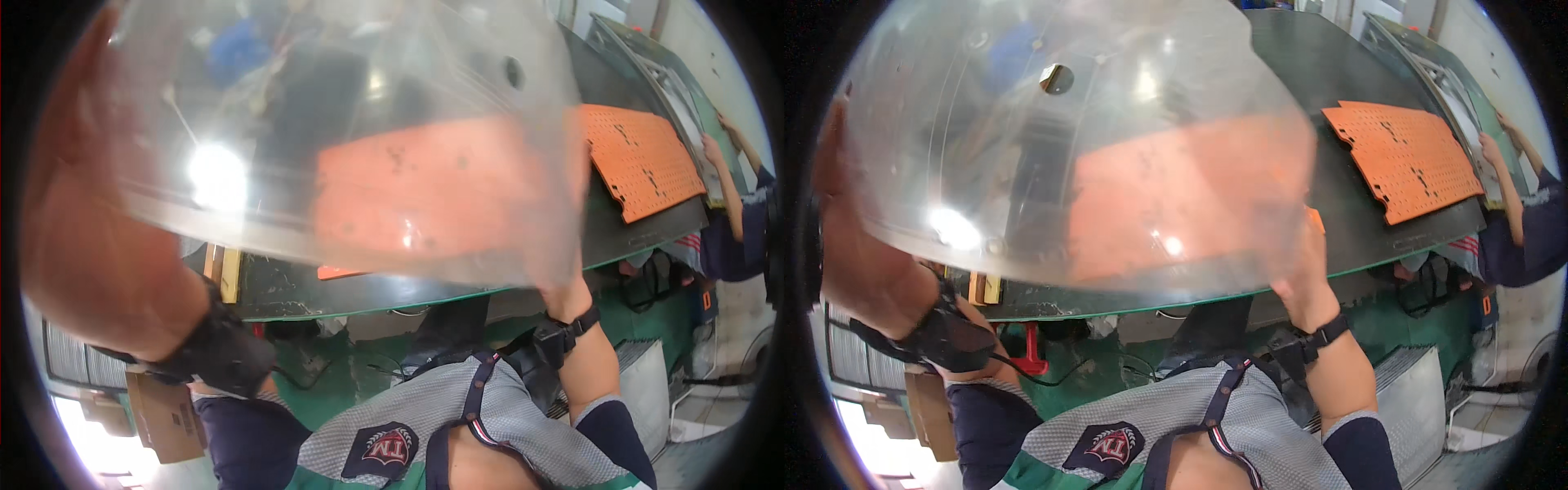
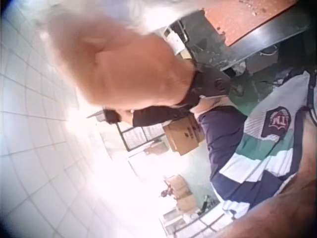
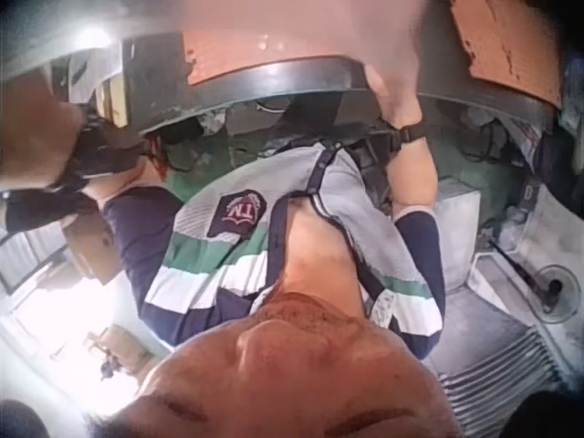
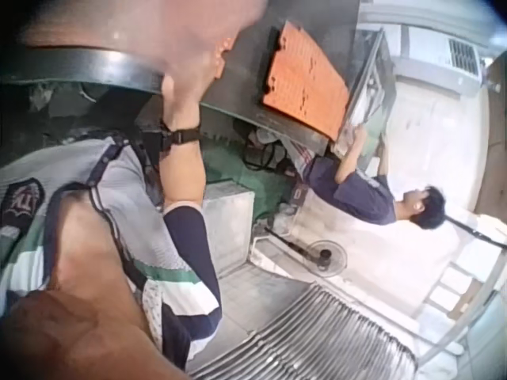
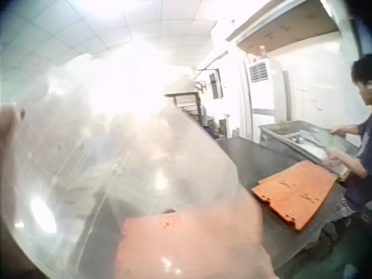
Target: The recorder is aligning and stacking printed circuit layers and transparent membrane sheets on a registration plate for electronic assembly.
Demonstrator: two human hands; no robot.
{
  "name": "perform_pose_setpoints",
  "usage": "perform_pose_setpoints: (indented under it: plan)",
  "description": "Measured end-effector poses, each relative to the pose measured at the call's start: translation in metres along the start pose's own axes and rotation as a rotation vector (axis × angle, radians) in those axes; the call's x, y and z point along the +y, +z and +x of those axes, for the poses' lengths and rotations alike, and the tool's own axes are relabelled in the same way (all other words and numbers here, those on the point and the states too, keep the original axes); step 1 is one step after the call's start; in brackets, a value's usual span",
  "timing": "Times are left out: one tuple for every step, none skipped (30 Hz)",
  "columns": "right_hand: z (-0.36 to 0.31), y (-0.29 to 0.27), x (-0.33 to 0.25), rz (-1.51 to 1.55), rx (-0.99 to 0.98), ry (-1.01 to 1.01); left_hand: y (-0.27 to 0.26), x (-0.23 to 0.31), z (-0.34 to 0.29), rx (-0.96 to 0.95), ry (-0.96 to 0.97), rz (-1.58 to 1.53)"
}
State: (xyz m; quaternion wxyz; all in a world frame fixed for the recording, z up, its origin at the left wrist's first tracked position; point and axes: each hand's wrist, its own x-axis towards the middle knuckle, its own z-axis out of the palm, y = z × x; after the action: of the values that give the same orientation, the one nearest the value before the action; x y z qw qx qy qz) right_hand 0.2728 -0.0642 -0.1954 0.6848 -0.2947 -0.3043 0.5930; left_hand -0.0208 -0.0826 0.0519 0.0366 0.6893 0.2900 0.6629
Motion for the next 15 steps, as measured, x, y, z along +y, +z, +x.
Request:
perform_pose_setpoints:
  plan:
    - [-0.001,0.002,-0.004,-0.047,0.005,-0.035,-0.004,-0.005,-0.016,0.098,-0.063,-0.054]
    - [-0.002,0.001,-0.007,-0.099,0.018,-0.070,-0.007,-0.015,-0.034,0.204,-0.123,-0.123]
    - [-0.001,-0.009,-0.021,-0.176,0.068,-0.140,0.005,-0.033,-0.049,0.307,-0.179,-0.250]
    - [0.000,-0.020,-0.035,-0.252,0.118,-0.212,0.009,-0.045,-0.061,0.370,-0.356,-0.561]
    - [0.011,-0.026,-0.023,-0.230,0.148,-0.172,0.002,-0.053,-0.087,0.352,-0.435,-0.486]
    - [0.019,-0.036,-0.029,-0.242,0.211,-0.175,0.004,-0.065,-0.108,0.327,-0.516,-0.474]
    - [0.027,-0.038,-0.027,-0.234,0.252,-0.164,-0.016,-0.082,-0.138,0.322,-0.521,-0.474]
    - [0.033,-0.034,-0.028,-0.283,0.268,-0.218,-0.017,-0.077,-0.145,0.379,-0.512,-0.423]
    - [0.039,-0.042,-0.034,-0.390,0.282,-0.295,-0.012,-0.086,-0.156,0.419,-0.540,-0.330]
    - [0.043,-0.051,-0.039,-0.501,0.309,-0.369,-0.006,-0.094,-0.168,0.374,-0.562,-0.169]
    - [0.049,-0.061,-0.050,-0.665,0.321,-0.420,0.002,-0.100,-0.177,0.328,-0.570,-0.008]
    - [0.055,-0.071,-0.057,-0.813,0.339,-0.437,0.004,-0.108,-0.189,0.294,-0.585,0.065]
    - [0.060,-0.078,-0.060,-0.963,0.359,-0.455,0.007,-0.118,-0.203,0.260,-0.601,0.137]
    - [0.063,-0.080,-0.053,-1.037,0.346,-0.455,0.010,-0.125,-0.216,0.249,-0.634,0.195]
    - [0.064,-0.081,-0.046,-1.113,0.331,-0.456,0.007,-0.134,-0.229,0.186,-0.649,0.324]
